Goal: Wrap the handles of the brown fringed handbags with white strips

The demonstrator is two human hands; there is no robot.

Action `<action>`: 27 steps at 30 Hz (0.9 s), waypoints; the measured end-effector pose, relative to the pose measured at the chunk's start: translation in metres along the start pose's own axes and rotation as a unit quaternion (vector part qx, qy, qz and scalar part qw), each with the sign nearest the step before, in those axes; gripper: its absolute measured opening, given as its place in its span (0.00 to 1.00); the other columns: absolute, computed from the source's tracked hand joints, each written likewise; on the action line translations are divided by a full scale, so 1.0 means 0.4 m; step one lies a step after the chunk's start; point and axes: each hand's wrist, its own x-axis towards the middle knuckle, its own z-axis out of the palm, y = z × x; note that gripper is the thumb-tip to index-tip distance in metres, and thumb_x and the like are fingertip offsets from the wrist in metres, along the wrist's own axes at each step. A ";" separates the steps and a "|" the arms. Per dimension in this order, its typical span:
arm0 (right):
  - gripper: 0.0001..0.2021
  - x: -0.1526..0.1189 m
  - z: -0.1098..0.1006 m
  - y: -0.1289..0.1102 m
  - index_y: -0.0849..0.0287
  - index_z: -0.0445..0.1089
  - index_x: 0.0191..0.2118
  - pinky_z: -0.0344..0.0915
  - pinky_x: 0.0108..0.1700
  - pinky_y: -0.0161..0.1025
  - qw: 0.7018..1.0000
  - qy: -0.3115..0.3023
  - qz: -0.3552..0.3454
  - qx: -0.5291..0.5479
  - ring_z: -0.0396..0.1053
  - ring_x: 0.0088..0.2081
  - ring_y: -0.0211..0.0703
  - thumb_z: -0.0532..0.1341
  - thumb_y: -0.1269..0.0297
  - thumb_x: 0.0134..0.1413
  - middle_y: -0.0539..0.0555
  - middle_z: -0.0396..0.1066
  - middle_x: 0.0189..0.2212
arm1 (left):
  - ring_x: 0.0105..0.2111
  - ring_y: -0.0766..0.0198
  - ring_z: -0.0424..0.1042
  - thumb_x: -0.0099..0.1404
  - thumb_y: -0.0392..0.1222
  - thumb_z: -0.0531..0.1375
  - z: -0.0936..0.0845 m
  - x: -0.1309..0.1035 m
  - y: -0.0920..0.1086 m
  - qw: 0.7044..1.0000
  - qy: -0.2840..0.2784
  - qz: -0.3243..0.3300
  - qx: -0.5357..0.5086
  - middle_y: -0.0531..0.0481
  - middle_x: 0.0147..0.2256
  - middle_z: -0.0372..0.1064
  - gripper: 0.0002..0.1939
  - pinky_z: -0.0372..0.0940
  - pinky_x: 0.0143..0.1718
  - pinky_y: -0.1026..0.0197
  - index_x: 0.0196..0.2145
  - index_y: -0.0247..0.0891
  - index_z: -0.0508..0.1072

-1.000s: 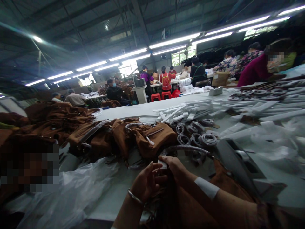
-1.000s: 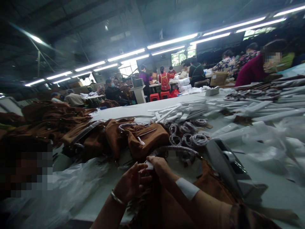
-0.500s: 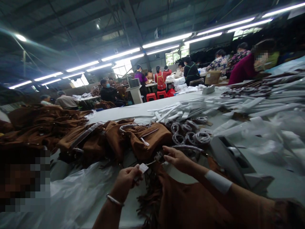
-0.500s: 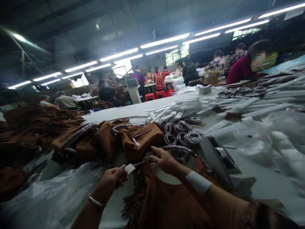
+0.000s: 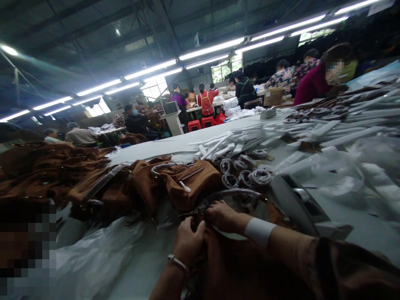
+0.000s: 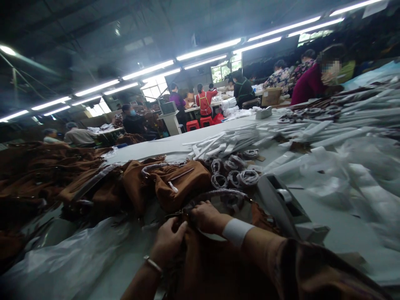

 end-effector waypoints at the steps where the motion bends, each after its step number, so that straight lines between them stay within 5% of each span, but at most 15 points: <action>1: 0.09 0.007 0.000 0.000 0.60 0.75 0.41 0.60 0.50 0.46 1.000 -0.004 0.002 -0.015 0.69 0.46 0.52 0.60 0.68 0.54 0.60 0.75 0.41 | 0.42 0.46 0.75 0.59 0.52 0.62 0.026 0.005 0.012 0.999 -0.036 -0.026 0.001 0.33 0.41 0.76 0.22 0.67 0.44 0.52 0.43 0.29 0.76; 6: 0.09 0.001 -0.006 0.014 0.61 0.74 0.37 0.61 0.39 0.40 0.998 0.024 -0.036 -0.038 0.71 0.39 0.46 0.57 0.70 0.57 0.59 0.74 0.40 | 0.42 0.45 0.75 0.50 0.45 0.70 0.092 0.049 0.019 0.973 -0.084 -0.117 -0.179 0.37 0.38 0.78 0.20 0.67 0.41 0.54 0.37 0.29 0.77; 9: 0.08 -0.008 -0.015 0.013 0.59 0.73 0.37 0.60 0.37 0.38 0.996 0.058 -0.062 -0.034 0.70 0.36 0.42 0.57 0.70 0.58 0.55 0.73 0.39 | 0.40 0.49 0.75 0.44 0.45 0.74 0.097 0.069 0.001 0.904 -0.153 -0.128 -0.377 0.41 0.35 0.78 0.21 0.68 0.42 0.55 0.35 0.30 0.78; 12: 0.06 -0.007 -0.028 0.006 0.59 0.73 0.37 0.60 0.40 0.41 0.992 0.081 -0.068 -0.063 0.69 0.38 0.45 0.58 0.68 0.58 0.55 0.73 0.37 | 0.38 0.52 0.74 0.38 0.46 0.76 0.093 0.075 -0.007 0.860 -0.199 -0.116 -0.455 0.42 0.35 0.77 0.26 0.67 0.44 0.55 0.34 0.30 0.78; 22: 0.08 0.037 -0.104 0.021 0.60 0.75 0.39 0.62 0.47 0.41 0.973 0.007 -0.204 -0.111 0.68 0.42 0.45 0.57 0.71 0.61 0.56 0.74 0.39 | 0.29 0.63 0.67 0.38 0.46 0.74 0.092 0.055 0.016 0.906 -0.251 -0.081 -0.332 0.53 0.25 0.69 0.21 0.62 0.35 0.60 0.26 0.34 0.71; 27: 0.18 -0.050 -0.140 0.047 0.60 0.70 0.53 0.60 0.52 0.47 0.990 0.103 -0.067 -0.074 0.65 0.52 0.52 0.61 0.67 0.57 0.61 0.70 0.51 | 0.42 0.51 0.73 0.52 0.54 0.67 0.049 0.051 0.003 0.970 -0.163 -0.067 -0.170 0.41 0.39 0.76 0.24 0.65 0.44 0.55 0.39 0.32 0.73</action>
